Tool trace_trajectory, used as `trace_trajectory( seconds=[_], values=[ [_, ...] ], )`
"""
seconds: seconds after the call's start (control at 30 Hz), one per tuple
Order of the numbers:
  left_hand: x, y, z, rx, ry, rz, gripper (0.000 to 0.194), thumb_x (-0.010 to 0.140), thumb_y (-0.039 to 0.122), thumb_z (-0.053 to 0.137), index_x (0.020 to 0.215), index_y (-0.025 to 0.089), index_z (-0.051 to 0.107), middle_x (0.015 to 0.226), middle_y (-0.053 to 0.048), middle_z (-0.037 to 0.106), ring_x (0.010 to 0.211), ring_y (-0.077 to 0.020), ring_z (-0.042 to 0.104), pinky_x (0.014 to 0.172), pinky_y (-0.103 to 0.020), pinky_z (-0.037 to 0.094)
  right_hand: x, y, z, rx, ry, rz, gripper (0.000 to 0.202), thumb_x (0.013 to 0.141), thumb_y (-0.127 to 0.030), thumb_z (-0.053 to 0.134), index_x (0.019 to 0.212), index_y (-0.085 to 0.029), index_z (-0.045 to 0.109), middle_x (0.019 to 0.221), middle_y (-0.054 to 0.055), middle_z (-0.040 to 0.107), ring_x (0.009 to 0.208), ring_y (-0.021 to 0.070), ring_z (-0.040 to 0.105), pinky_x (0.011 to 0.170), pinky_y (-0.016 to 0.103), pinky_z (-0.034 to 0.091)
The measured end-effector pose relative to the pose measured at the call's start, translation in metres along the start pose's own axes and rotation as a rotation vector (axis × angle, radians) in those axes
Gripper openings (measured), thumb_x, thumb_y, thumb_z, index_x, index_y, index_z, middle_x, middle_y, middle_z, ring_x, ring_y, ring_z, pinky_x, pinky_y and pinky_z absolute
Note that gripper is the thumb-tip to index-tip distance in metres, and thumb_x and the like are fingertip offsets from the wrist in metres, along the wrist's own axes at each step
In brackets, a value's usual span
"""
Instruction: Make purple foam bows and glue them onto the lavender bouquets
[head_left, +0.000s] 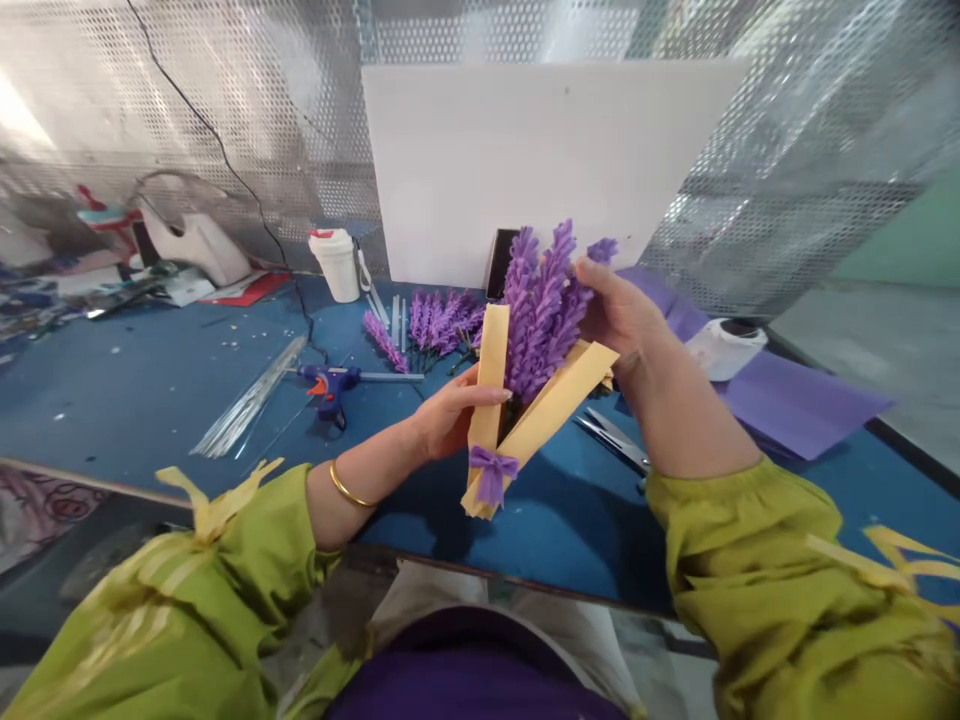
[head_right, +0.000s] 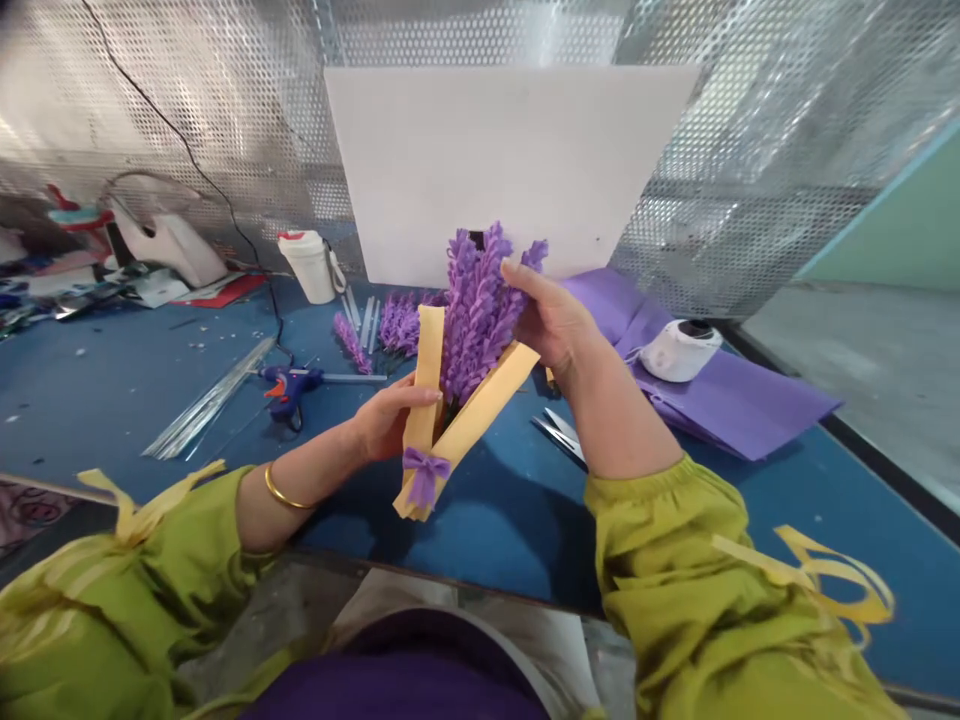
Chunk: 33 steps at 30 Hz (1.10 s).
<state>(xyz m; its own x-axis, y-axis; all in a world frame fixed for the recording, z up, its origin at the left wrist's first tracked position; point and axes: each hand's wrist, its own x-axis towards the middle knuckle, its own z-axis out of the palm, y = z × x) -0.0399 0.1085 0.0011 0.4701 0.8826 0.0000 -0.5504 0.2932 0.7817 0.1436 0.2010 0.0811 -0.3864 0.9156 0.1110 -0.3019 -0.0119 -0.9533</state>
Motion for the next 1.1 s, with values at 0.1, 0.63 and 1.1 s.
trace_trajectory(
  seconds=[0.1,0.63,1.1],
  values=[
    [-0.001,-0.003,0.0,-0.016,-0.002,-0.021,0.041,0.061,0.024,0.082,0.098,0.018,0.065,0.084,0.0,0.071,0.073,-0.0177,0.067,0.072,-0.031,0.054,-0.004,0.006,0.006,0.114,-0.021,0.028,0.032,0.063,-0.034,0.081,0.09,-0.023,0.067,0.084,0.002,0.076,0.102,0.0287,0.07,0.095,0.048,0.056],
    [-0.001,-0.001,-0.001,-0.166,0.184,-0.044,0.032,0.066,0.017,0.071,0.098,0.017,0.071,0.08,-0.002,0.075,0.066,-0.021,0.068,0.07,-0.032,0.054,-0.014,0.012,0.018,-0.298,-0.013,-0.276,0.031,0.058,-0.027,0.09,0.082,-0.023,0.073,0.086,0.002,0.075,0.083,0.0246,0.07,0.084,0.041,0.058],
    [-0.001,-0.001,-0.005,-0.183,0.072,-0.113,0.042,0.076,0.023,0.068,0.116,0.012,0.067,0.088,-0.008,0.078,0.073,-0.0227,0.072,0.082,-0.036,0.054,-0.015,0.011,0.011,-0.191,-0.051,-0.149,0.038,0.058,-0.017,0.086,0.091,-0.023,0.069,0.081,-0.003,0.07,0.072,0.0164,0.066,0.074,0.033,0.055]
  ],
)
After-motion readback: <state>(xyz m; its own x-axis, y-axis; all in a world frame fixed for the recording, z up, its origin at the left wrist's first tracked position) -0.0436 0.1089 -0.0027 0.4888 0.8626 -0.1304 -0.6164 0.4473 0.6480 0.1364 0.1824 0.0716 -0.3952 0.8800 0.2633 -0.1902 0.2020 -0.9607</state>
